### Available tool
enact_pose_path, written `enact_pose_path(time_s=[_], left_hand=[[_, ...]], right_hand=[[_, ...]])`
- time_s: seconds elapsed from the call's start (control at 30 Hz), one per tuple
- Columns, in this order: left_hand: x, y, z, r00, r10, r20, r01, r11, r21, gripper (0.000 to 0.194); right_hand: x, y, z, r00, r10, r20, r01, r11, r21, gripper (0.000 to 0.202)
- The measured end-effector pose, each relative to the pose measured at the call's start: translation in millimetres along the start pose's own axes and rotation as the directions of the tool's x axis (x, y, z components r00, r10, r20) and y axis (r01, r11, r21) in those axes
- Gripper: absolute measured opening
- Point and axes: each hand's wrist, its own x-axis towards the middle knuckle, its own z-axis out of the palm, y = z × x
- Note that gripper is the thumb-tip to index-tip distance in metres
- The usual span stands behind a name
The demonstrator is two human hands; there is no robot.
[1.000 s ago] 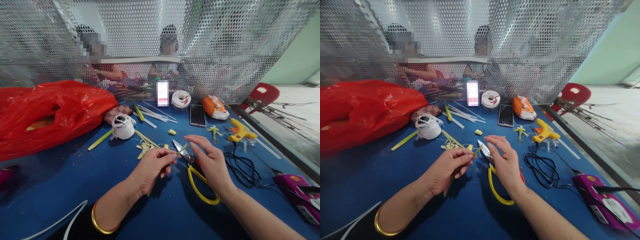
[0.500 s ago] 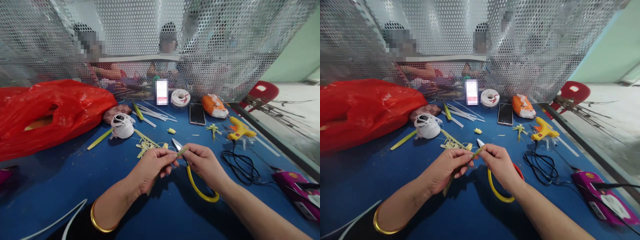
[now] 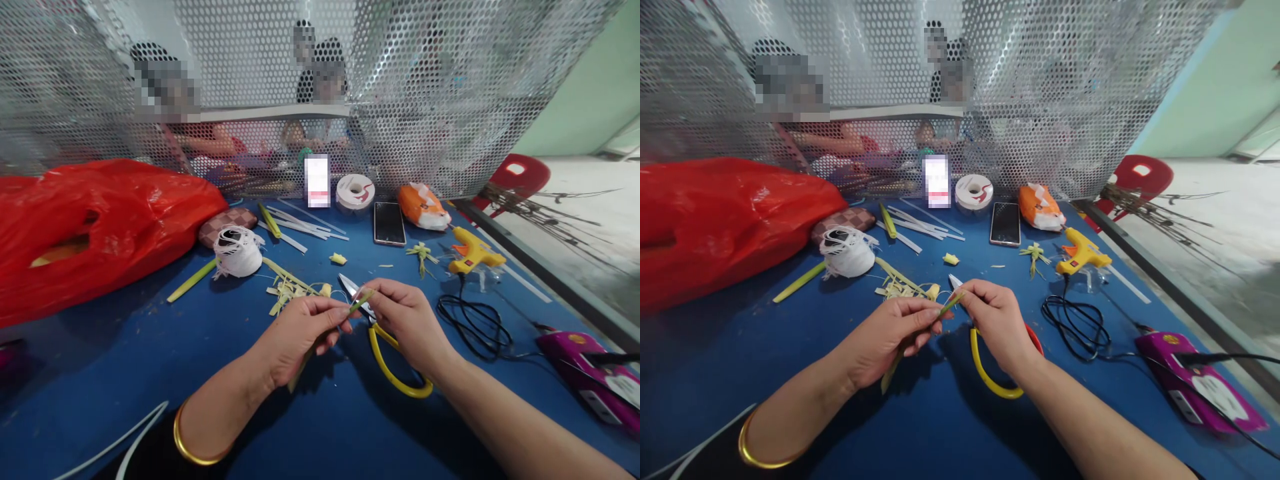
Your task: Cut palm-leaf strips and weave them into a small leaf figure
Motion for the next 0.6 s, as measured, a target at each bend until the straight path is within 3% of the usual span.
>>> enact_pose_path(time_s=[0.17, 0.37, 0.5, 0.6], left_hand=[[0, 1, 2.0, 0.998, 0.003, -0.057, -0.001, 0.999, 0.038, 0.022], [0, 0, 1.9, 0.998, 0.043, -0.049, -0.038, 0.995, 0.097, 0.022], [-1, 1, 2.8, 0.981, 0.137, -0.140, -0.120, 0.985, 0.123, 0.019], [-1, 4, 2.7, 0.933, 0.260, -0.249, -0.213, 0.956, 0.201, 0.018]], right_hand=[[0, 1, 2, 0.999, 0.037, -0.038, -0.036, 0.999, 0.016, 0.022], [2, 5, 2, 0.997, 0.055, -0.044, -0.055, 0.998, 0.006, 0.022], [3, 12, 0, 0.999, -0.029, 0.030, 0.034, 0.983, -0.180, 0.023], [0, 15, 0, 0.991, -0.114, 0.073, 0.134, 0.902, -0.410, 0.025]])
